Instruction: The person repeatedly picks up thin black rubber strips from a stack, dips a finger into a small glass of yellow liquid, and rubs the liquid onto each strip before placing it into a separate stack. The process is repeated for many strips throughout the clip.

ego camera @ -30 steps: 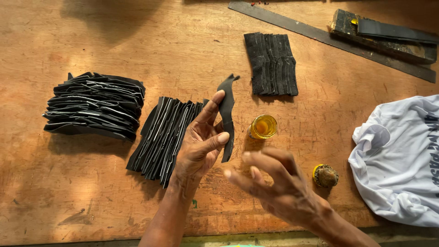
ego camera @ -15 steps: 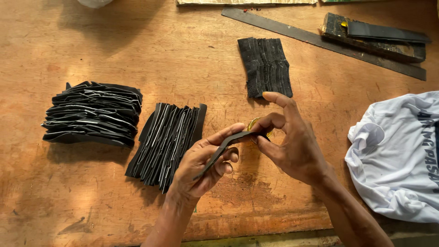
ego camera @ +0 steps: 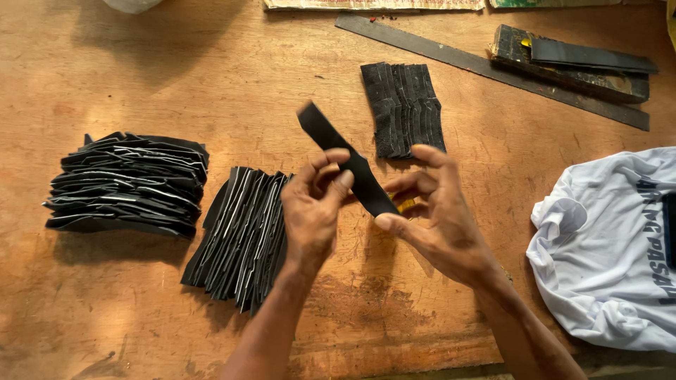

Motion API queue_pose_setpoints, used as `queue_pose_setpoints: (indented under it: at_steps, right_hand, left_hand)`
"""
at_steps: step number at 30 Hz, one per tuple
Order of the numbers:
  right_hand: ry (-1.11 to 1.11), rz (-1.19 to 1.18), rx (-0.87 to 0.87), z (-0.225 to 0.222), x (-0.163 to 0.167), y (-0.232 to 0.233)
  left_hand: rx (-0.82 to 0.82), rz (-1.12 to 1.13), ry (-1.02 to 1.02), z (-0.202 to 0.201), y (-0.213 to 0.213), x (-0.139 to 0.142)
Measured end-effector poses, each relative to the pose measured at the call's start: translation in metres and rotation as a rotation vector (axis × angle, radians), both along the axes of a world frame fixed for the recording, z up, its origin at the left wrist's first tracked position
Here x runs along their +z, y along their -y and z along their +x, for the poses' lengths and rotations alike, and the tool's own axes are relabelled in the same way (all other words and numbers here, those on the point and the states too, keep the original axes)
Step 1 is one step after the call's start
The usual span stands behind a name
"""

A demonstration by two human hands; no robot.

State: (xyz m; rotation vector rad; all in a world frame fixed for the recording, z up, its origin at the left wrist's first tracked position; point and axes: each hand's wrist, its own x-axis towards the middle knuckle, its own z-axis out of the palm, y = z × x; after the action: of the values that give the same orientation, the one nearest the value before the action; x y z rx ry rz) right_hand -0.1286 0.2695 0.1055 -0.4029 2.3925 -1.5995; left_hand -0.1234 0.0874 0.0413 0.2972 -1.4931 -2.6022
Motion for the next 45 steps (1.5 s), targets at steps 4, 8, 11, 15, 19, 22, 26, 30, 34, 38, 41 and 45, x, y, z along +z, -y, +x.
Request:
queue_pose_setpoints:
  at_steps: [4, 8, 11, 15, 19, 22, 26, 30, 34, 38, 41, 45]
  right_hand:
    - [-0.213, -0.050, -0.048, 0.006, 0.001, -0.022]
    - [-0.209, 0.026, 0.003, 0.015, -0.004, -0.037]
    - [-0.179, 0.096, 0.014, 0.019, -0.010, -0.042]
    - [-0.121, 0.086, 0.001, 0.021, -0.017, -0.046]
    - [-0.100, 0.048, -0.008, 0.021, -0.020, -0.048]
    - [-0.096, 0.021, -0.003, 0.022, -0.021, -0.049]
    - [-0.109, 0.015, -0.003, 0.020, -0.021, -0.049]
    - [-0.130, 0.024, 0.010, 0.011, -0.021, -0.043]
    - [-0.230, 0.072, 0.007, -0.003, -0.024, -0.036]
    - [-0.213, 0.022, 0.033, -0.002, -0.021, -0.035]
    - [-0.246, 0.098, 0.056, 0.005, -0.018, -0.036]
    - [-0.503, 0.255, 0.099, 0.007, -0.027, -0.035]
  left_hand:
    - [-0.083, -0.188, -0.034, -0.049, 0.013, -0.007]
    - [-0.111, -0.297, -0.028, -0.090, 0.007, -0.034]
    - [-0.104, -0.446, 0.000, -0.112, -0.011, -0.054]
    - [-0.095, -0.577, 0.011, -0.128, -0.023, -0.072]
    - [-0.053, -0.716, -0.014, -0.138, -0.024, -0.077]
    - [-0.010, -0.853, -0.146, -0.139, -0.026, -0.079]
    - [-0.067, -0.990, -0.110, -0.135, -0.034, -0.086]
    - [-0.026, -1.199, -0.199, -0.130, -0.035, -0.096]
    - [0.076, -1.344, -0.357, -0.129, -0.037, -0.092]
    - [0.199, -1.320, -0.537, -0.122, -0.023, -0.064]
    - [-0.001, -1.298, -0.334, -0.105, 0.007, -0.034]
    - [-0.573, -1.546, 0.194, -0.076, 0.048, -0.002]
